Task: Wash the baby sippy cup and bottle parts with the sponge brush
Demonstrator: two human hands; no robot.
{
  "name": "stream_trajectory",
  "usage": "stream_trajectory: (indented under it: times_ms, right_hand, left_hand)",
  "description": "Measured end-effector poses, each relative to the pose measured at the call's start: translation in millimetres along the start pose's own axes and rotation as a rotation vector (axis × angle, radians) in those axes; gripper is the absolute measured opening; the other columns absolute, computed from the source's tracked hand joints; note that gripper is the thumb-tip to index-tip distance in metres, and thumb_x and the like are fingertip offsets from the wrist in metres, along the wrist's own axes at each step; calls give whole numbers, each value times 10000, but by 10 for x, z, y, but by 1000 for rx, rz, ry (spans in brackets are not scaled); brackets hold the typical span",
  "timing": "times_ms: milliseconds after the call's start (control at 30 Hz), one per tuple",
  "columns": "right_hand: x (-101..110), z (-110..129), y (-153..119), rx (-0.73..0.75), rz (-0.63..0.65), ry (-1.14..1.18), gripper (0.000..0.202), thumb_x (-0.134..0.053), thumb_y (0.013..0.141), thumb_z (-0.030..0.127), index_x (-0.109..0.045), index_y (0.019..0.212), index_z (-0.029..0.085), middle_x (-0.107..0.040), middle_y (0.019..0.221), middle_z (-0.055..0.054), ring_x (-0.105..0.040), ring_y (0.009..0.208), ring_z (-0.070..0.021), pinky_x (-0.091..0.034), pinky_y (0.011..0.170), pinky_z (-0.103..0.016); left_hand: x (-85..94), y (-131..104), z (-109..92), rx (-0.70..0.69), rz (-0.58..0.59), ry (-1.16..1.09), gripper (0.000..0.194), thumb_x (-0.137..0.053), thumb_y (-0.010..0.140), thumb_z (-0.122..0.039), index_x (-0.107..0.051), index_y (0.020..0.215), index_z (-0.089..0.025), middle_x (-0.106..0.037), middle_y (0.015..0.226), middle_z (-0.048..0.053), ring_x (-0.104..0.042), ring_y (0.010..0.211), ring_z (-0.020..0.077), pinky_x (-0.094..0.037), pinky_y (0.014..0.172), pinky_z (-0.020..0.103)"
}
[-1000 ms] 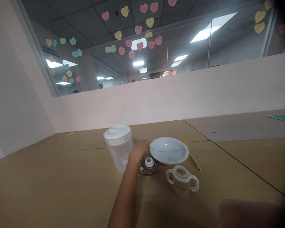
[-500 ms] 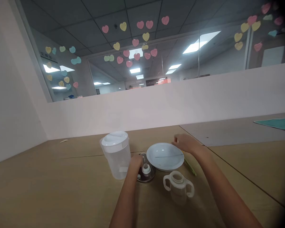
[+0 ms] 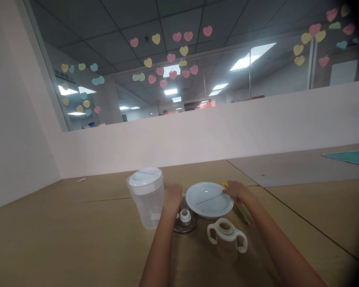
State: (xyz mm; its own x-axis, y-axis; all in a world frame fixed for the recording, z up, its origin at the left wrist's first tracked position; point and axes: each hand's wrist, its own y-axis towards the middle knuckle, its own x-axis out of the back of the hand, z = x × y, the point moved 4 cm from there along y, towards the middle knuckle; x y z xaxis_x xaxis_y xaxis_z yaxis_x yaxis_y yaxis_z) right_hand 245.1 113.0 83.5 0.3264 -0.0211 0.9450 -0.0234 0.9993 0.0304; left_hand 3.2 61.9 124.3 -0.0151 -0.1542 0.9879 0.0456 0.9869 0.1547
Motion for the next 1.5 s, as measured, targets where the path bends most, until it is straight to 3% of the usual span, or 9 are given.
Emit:
stream_trajectory:
  times_ms: [233,433,667,800,900,1000,1133,1300,1500]
  right_hand:
    - [-100,15,96,-59,-172,0,254,-582,725,150,-645,970,126,-659,980,-187,-623,956,-257,-439,718,-296]
    - [-46,126,66,-37,-338,62,181,-496,777,123,-651,864,95,-661,909,-206,-632,888,-268,-431,682,-311]
    - [98,504,-46,165,-519,264,235,-473,811,176,-590,1013,150,-673,892,-66,-623,823,-150,-433,721,-235]
    - [78,721,-91,310,-422,564,347,-417,830,205,-524,1149,117,-672,817,-49,-628,696,-128,-454,659,-222]
    - [-30,865,-121,407,-278,646,244,-403,818,211,-633,840,132,-649,639,-23,-604,573,-126,-440,575,-210]
    - [-49,901,-153,440,-243,626,250,-450,779,196,-568,562,157,-589,508,-2,-548,484,-120,-401,525,-210]
    - [332,740,-326,400,-427,660,363,-337,882,277,-530,594,171,-566,551,-13,-528,548,-131,-390,592,-244]
    - [1062,485,-1015,416,-1064,1141,421,-335,911,479,-494,650,189,-546,602,4,-515,533,-111,-414,547,-240]
    - [1113,731,-1263,627,-1034,1127,400,-372,920,447,-491,638,189,-524,579,19,-498,512,-91,-408,516,-225]
  left_hand:
    - [398,-109,-128,-131,-239,-194,97,-621,712,-161,-658,794,-197,-691,814,24,-629,792,165,-434,688,239]
    - [305,6,-244,-256,-381,-703,69,-693,674,-195,-652,723,-170,-688,748,14,-635,713,137,-453,641,217]
    - [165,90,-334,-386,-260,-1248,187,-681,695,-243,-650,841,-130,-707,865,82,-655,810,168,-500,722,254]
    - [194,92,-366,-407,-206,-1380,271,-664,716,-275,-644,936,-119,-703,942,106,-648,894,185,-492,816,286]
    - [223,86,-395,-447,-191,-1382,287,-635,736,-301,-656,950,-110,-703,953,101,-640,915,193,-476,858,305]
    - [221,95,-382,-442,-216,-1329,290,-609,749,-315,-669,948,-114,-703,956,82,-630,928,202,-470,857,308]
    - [196,111,-337,-442,-278,-1219,268,-567,774,-307,-675,940,-126,-698,964,64,-619,923,193,-465,841,292]
    - [180,113,-358,-456,-292,-1123,247,-545,794,-317,-680,890,-134,-698,916,52,-615,859,186,-466,800,286]
    - [240,73,-423,-470,-275,-1141,266,-534,803,-332,-677,901,-131,-695,921,56,-606,879,202,-471,787,289]
